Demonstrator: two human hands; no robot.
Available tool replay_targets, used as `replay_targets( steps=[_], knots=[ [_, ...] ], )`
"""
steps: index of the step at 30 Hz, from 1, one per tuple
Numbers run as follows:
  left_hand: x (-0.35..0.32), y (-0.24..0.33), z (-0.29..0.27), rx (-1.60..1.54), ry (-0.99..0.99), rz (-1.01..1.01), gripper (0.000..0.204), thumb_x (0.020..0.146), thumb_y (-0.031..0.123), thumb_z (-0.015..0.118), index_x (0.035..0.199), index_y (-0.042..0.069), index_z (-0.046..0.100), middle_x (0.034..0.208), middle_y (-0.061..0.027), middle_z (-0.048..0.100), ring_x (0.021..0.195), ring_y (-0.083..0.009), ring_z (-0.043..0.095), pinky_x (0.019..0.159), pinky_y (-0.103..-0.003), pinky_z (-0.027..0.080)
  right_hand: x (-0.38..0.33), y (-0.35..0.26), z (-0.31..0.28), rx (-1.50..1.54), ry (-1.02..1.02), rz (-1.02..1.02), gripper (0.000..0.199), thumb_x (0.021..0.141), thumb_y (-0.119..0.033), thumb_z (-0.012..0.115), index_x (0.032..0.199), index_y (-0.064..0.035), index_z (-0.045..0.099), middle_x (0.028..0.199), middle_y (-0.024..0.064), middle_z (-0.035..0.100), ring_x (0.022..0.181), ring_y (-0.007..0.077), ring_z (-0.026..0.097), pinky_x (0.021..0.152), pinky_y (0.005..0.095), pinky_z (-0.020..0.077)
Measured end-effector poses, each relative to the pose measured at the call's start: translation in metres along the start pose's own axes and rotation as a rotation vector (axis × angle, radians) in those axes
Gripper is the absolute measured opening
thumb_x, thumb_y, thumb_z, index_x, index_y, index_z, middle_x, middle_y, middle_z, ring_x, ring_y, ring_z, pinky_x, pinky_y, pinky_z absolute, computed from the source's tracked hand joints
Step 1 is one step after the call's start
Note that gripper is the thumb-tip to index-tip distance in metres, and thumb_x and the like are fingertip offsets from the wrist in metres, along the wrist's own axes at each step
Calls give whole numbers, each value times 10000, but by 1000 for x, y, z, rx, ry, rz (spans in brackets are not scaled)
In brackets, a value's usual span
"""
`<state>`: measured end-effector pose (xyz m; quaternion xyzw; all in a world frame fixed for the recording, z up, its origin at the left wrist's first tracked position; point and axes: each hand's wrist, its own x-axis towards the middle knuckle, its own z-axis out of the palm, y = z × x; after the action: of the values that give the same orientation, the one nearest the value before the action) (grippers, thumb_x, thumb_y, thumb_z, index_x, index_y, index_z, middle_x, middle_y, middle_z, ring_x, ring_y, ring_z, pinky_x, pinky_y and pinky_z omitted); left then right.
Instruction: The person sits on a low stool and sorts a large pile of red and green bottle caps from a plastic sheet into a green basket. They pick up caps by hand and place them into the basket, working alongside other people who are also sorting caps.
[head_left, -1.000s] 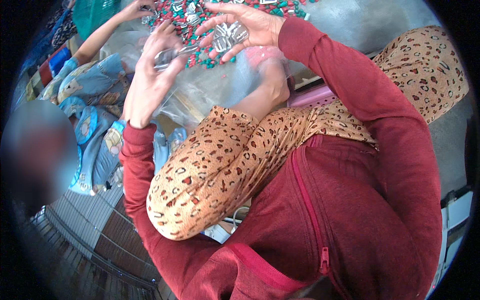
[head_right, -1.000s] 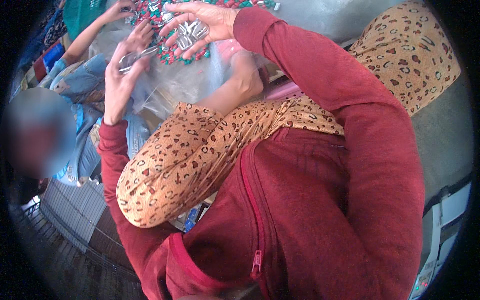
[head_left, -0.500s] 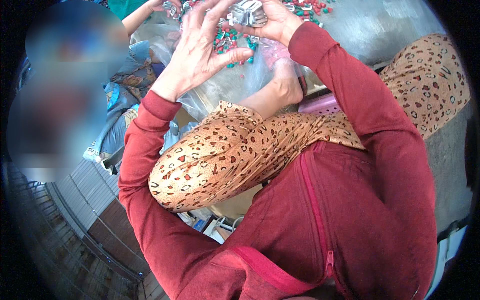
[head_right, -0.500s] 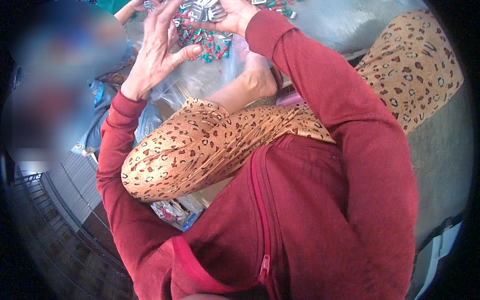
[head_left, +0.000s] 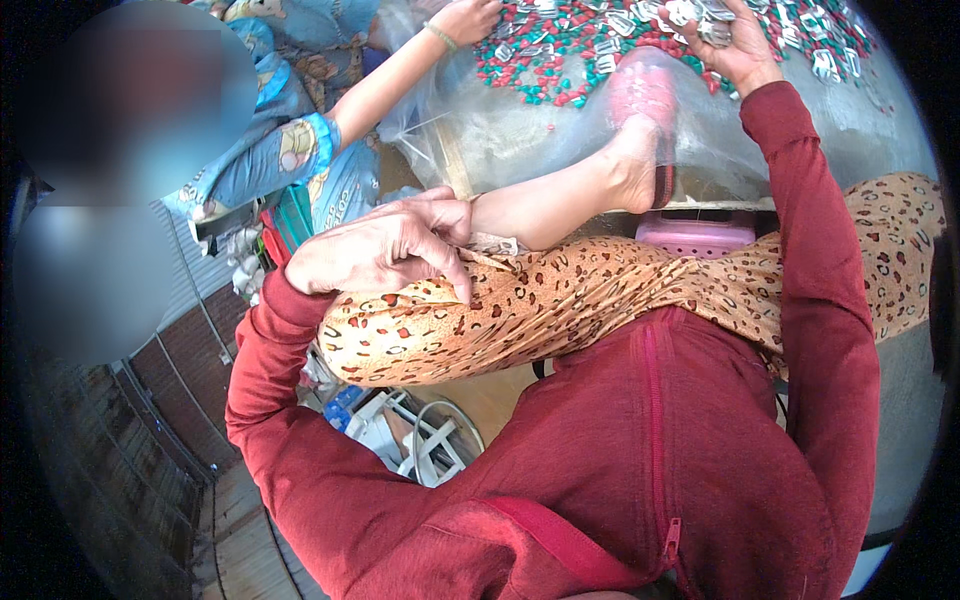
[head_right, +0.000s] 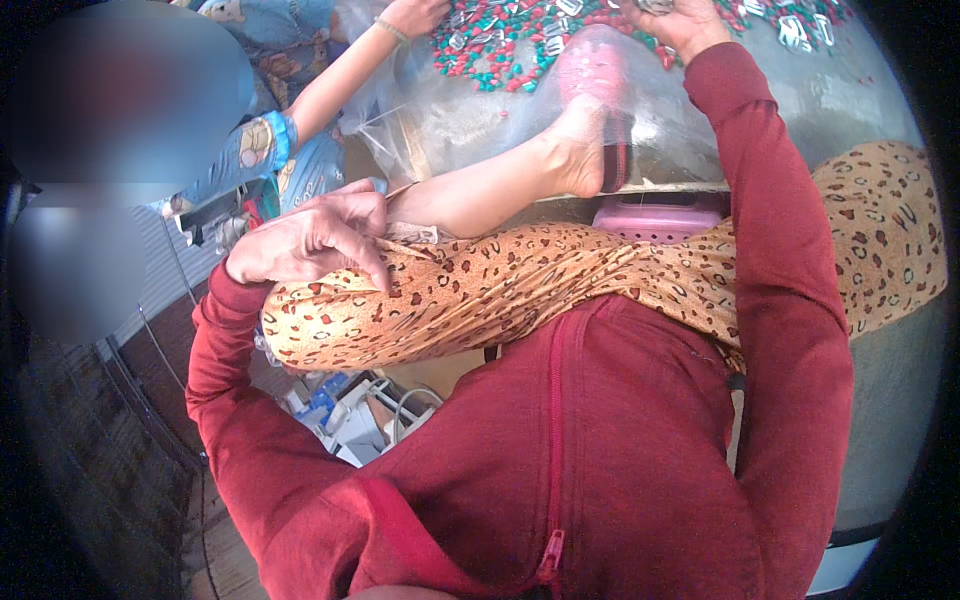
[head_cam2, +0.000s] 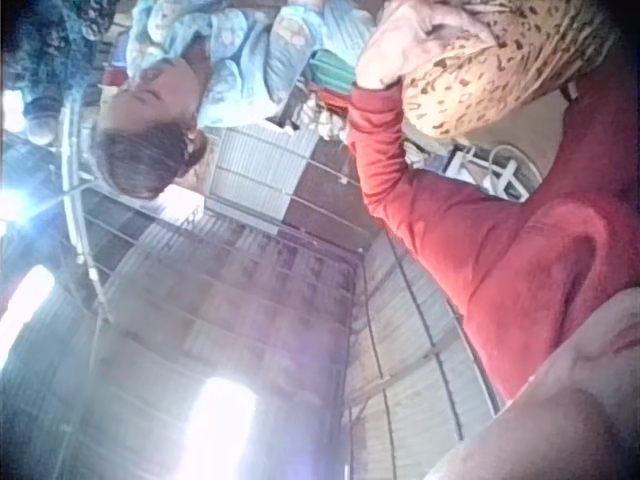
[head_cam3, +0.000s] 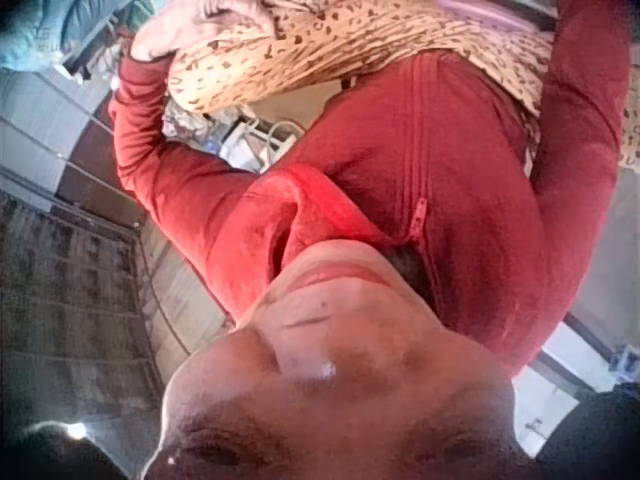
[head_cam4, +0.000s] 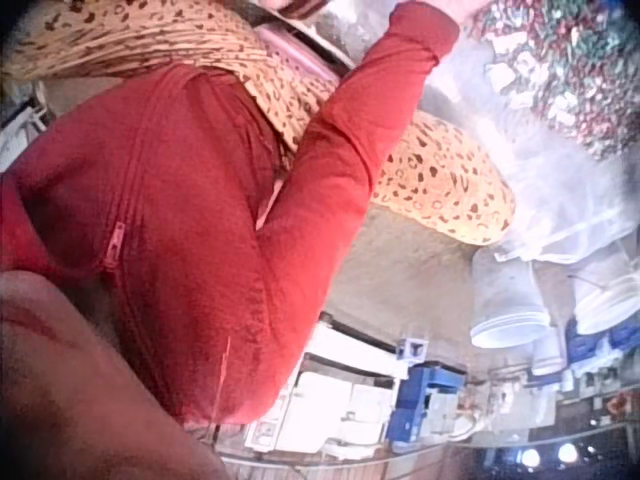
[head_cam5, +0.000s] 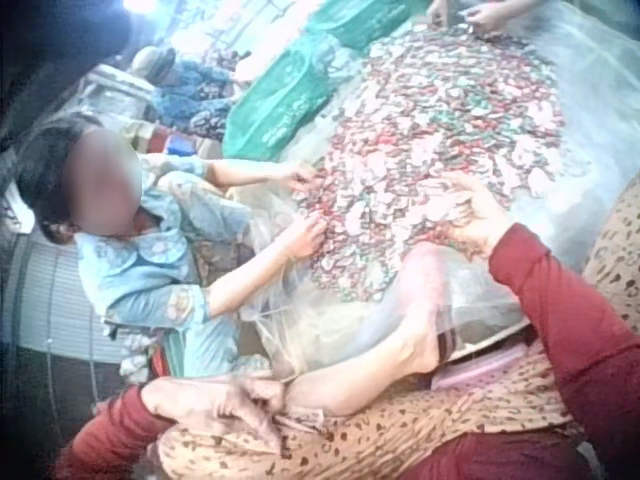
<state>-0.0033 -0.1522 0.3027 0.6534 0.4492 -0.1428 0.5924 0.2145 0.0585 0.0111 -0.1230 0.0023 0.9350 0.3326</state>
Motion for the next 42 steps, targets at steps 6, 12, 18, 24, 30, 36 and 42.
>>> replay_targets(
  steps=[6,12,18,24,30,36,42],
  knots=[
    [-19,-10,12,-16,68,-77,200,821,96,539,972,86,670,819,-61,474,853,-241,450,839,-380,330,3,1,12,8,91,-34,301,835,-261,576,1026,-32,619,921,108,661,820,229,647,707,359,546],
    [-28,-28,37,-24,248,-249,272,881,144,502,1122,93,619,921,-89,568,937,-260,501,887,-389,333,26,-35,-61,23,-217,118,448,900,-218,518,1272,7,410,1241,206,476,1076,354,517,677,325,579],
    [-30,-36,33,-181,229,-199,307,822,201,528,1018,14,673,725,-41,435,769,-189,412,737,-304,319,25,-52,-68,-5,-279,90,488,921,-218,476,1307,49,341,1291,230,428,1130,380,473,698,354,581],
    [-30,-41,33,-195,225,-224,278,832,187,543,1002,15,679,728,-37,467,768,-185,425,742,-304,321,21,-61,-73,19,-318,92,477,922,-207,469,1312,38,342,1307,235,413,1136,384,465,698,373,575],
    [-29,-38,28,-199,142,-305,261,876,163,516,1044,19,655,1001,-83,634,981,-201,523,887,-303,385,23,-67,-73,91,-309,108,470,925,-187,463,1319,33,332,1303,236,422,1141,387,459,715,361,565],
    [-25,-54,30,-212,170,-129,305,870,229,503,1030,22,661,1035,-105,643,981,-234,524,953,-362,341,20,-87,-63,5,-162,-53,395,897,-142,491,1258,2,421,1239,205,487,1094,336,502,697,338,555],
    [-44,-46,30,-190,227,-21,311,810,142,509,1060,29,653,956,-131,587,901,-252,517,820,-353,384,16,-42,-40,129,-89,-45,316,878,-175,531,1168,-48,533,1145,173,567,971,316,588,591,334,585]
  ],
)
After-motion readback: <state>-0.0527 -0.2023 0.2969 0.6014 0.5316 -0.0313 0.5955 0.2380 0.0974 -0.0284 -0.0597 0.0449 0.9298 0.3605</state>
